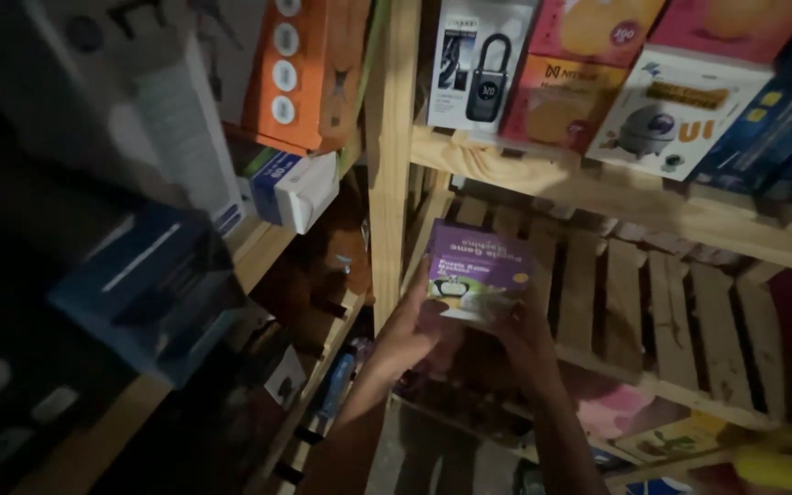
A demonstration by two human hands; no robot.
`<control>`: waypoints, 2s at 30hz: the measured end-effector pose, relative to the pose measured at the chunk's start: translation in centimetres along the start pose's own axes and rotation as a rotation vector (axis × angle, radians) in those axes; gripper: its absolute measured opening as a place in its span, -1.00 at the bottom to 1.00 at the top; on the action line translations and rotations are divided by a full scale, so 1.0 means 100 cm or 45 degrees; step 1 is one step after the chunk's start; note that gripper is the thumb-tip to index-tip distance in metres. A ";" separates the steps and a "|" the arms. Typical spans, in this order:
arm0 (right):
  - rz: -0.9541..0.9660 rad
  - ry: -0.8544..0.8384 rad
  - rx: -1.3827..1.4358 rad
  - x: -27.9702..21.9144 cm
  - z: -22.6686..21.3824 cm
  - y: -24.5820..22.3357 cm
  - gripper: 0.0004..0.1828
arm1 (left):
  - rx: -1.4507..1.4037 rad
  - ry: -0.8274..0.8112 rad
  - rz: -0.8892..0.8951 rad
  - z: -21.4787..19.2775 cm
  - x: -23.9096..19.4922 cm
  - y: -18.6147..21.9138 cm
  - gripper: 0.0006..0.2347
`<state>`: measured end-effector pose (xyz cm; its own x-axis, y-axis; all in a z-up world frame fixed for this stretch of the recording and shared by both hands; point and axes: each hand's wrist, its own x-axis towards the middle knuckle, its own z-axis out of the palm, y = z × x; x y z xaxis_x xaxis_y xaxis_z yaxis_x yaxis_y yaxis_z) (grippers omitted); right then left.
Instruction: Organizing small boxed items on wooden shelves by picking them up and placing them in specific locations.
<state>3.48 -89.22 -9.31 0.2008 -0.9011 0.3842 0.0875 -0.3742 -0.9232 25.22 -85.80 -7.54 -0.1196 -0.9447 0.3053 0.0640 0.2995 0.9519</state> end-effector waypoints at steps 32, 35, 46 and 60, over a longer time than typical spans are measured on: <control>0.066 0.095 0.071 0.095 -0.005 0.072 -0.02 | 0.112 0.156 -0.016 0.001 0.093 -0.036 -0.14; 0.086 0.093 0.008 0.095 -0.008 0.073 0.03 | 0.145 0.177 -0.012 0.002 0.090 -0.040 -0.13; 0.062 0.320 -0.047 0.059 -0.014 0.020 -0.03 | 0.187 0.077 0.037 0.016 0.052 0.044 -0.12; 0.180 0.316 -0.279 0.016 0.002 -0.128 -0.12 | 0.164 -0.032 0.066 0.028 0.025 0.100 -0.14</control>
<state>2.90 -85.80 3.16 -0.0496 -0.9630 0.2648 -0.1412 -0.2557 -0.9564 22.81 -84.84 2.84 -0.1443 -0.9243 0.3534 -0.0564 0.3642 0.9296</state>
